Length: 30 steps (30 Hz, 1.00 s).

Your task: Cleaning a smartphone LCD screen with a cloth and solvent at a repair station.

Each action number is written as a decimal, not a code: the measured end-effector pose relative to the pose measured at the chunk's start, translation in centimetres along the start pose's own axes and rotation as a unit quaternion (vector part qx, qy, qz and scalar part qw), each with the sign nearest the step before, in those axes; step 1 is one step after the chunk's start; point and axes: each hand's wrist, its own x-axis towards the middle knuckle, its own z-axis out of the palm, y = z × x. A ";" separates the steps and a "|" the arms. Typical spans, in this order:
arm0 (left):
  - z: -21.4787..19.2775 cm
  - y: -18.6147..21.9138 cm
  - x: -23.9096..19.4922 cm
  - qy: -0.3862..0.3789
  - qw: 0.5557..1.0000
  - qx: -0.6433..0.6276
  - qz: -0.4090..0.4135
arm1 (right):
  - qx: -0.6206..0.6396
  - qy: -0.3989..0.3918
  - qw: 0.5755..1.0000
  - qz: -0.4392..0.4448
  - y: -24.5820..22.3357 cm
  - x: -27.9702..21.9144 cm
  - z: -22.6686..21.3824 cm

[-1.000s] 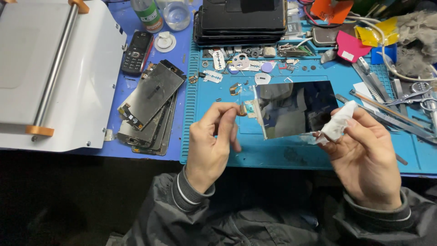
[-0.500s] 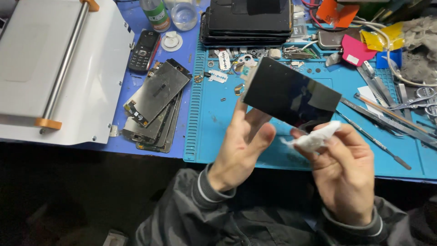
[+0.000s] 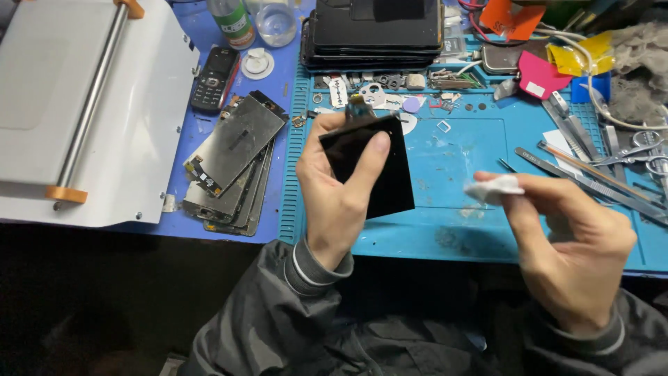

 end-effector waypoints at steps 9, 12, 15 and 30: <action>-0.9 0.0 -2.3 -0.076 0.991 0.110 0.023 | -0.001 0.068 0.994 -0.080 1.2 0.2 4.2; -1.0 1.0 -1.9 -0.063 0.989 0.129 0.032 | -0.023 0.069 0.992 -0.104 1.2 0.2 4.4; -0.9 1.4 -1.5 -0.048 0.990 0.131 0.037 | -0.030 0.066 0.990 -0.124 1.7 0.1 4.9; 0.5 0.8 -1.2 -0.085 0.986 0.105 0.102 | -0.026 0.110 0.980 -0.161 1.5 0.5 6.0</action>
